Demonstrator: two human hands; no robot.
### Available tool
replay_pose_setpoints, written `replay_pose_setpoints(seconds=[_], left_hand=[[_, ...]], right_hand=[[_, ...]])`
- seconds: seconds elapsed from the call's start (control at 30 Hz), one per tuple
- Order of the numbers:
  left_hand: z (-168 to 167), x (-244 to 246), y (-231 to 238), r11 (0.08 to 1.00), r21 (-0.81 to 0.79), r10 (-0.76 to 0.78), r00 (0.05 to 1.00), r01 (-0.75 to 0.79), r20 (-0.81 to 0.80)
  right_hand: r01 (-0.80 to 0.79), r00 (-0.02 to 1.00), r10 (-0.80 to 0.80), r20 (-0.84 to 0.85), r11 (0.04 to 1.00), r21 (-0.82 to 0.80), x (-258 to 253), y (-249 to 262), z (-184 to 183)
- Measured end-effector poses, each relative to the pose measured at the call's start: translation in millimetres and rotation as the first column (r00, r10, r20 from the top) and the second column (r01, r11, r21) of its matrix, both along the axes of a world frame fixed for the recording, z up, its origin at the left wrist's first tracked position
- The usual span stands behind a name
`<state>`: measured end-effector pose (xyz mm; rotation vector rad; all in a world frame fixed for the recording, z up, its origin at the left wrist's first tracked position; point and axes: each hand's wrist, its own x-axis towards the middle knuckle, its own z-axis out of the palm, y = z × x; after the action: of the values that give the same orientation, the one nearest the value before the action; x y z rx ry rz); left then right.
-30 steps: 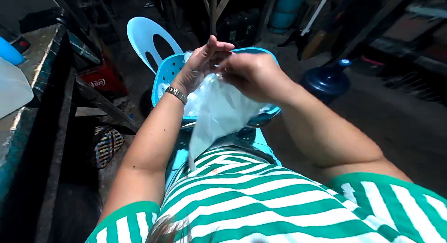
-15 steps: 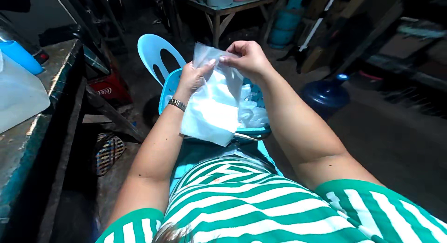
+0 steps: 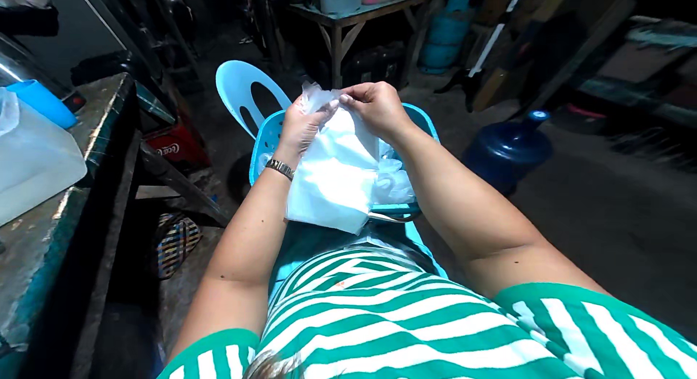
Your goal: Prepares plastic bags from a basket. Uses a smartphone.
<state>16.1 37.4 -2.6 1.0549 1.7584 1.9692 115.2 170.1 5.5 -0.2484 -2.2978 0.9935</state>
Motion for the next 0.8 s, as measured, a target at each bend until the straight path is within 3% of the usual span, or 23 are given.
replay_pose_setpoints(seconds=[0.27, 0.47, 0.57, 0.67, 0.73, 0.8], left_hand=[[-0.4, 2.8, 0.2, 0.998, 0.058, -0.017, 1.0, 0.017, 0.009], [-0.7, 3.0, -0.4, 0.999, 0.012, -0.037, 0.999, 0.038, -0.018], [1.4, 7.9, -4.3, 0.99, 0.059, -0.128, 0.991, 0.126, 0.027], [0.3, 7.7, -11.4, 0.925, 0.135, -0.362, 0.931, 0.355, 0.035], [0.6, 5.4, -14.4, 0.878, 0.096, -0.474, 0.88, 0.469, 0.036], [5.0, 7.8, -17.2, 0.874, 0.106, -0.483, 0.87, 0.474, 0.099]], right_hand=[[-0.021, 0.996, 0.019, -0.086, 1.0, -0.023, -1.3, 3.3, -3.5], [-0.042, 0.992, 0.034, -0.125, 0.997, -0.066, -4.7, 6.4, -6.6], [-0.067, 0.988, 0.038, -0.148, 0.978, -0.196, -6.5, 9.9, -6.4], [-0.136, 0.977, 0.037, -0.208, 0.863, -0.486, -4.8, 8.8, -1.7], [-0.212, 0.966, 0.039, -0.255, 0.681, -0.7, -1.8, 6.0, 4.1], [-0.283, 0.955, 0.071, -0.289, 0.524, -0.803, 3.0, 4.1, 8.4]])
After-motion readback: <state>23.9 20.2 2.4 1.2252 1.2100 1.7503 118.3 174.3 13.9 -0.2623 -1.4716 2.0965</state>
